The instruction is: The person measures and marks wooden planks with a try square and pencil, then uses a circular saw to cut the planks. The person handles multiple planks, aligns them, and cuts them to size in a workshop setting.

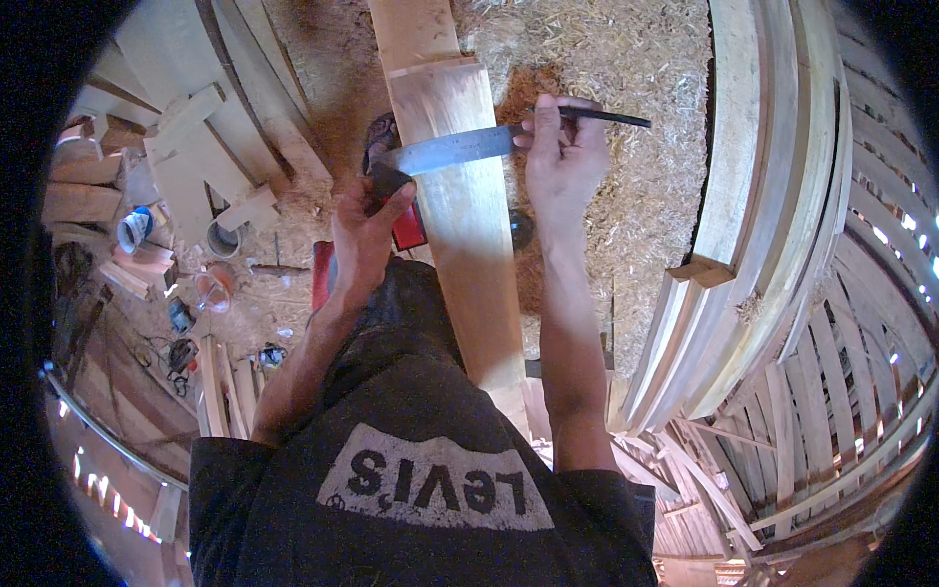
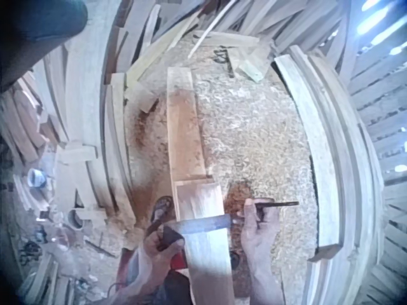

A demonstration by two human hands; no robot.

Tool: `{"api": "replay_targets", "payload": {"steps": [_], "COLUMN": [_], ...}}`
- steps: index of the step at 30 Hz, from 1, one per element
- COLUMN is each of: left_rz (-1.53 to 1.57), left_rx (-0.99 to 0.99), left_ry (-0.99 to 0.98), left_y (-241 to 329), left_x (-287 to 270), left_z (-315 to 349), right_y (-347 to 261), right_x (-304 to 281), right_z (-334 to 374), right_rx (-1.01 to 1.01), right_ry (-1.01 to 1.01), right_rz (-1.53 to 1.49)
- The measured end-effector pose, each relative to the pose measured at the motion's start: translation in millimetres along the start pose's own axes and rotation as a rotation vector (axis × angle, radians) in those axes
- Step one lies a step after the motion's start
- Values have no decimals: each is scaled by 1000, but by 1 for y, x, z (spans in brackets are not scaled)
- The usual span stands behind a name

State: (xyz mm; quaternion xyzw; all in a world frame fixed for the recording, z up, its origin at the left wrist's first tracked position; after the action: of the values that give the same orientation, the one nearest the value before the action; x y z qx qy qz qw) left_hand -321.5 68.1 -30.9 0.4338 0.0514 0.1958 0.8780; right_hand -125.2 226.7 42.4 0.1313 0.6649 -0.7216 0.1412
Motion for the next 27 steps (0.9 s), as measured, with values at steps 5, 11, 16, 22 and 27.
{"api": "replay_targets", "payload": {"steps": [5, 11, 16, 22, 27], "left_rz": [24, 7, 53, 2, -1], "left_rx": [84, 51, 77, 31, 40], "left_ry": [-17, 5, 23, 29, 38], "left_y": [3, -1, -3, 0, 3], "left_x": [0, -2, -1, -1, 0], "left_z": [-7, -7, -9, -8, -6], "right_y": [-5, -4, -10, 2, 9], "right_x": [-1, 12, 37, 67, 86], "right_z": [6, 9, 17, 33, 32], "right_rx": [36, 29, 50, 54, 29], "right_ry": [-21, -88, -153, -271, -386], "right_rz": [-51, -58, -148, -129, -3]}}
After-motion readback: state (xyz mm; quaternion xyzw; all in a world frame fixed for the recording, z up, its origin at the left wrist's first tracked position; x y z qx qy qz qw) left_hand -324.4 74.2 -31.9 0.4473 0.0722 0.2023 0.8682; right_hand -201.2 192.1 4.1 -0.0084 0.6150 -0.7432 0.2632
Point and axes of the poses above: each hand's wrist, its own z-axis away from the middle knuckle, its own x-axis out of the palm, y = z × x, the point moved 5 cm from there along -z, towards the middle knuckle, and after that the axes turned 6 degrees about -y, right-handed, at the moved point
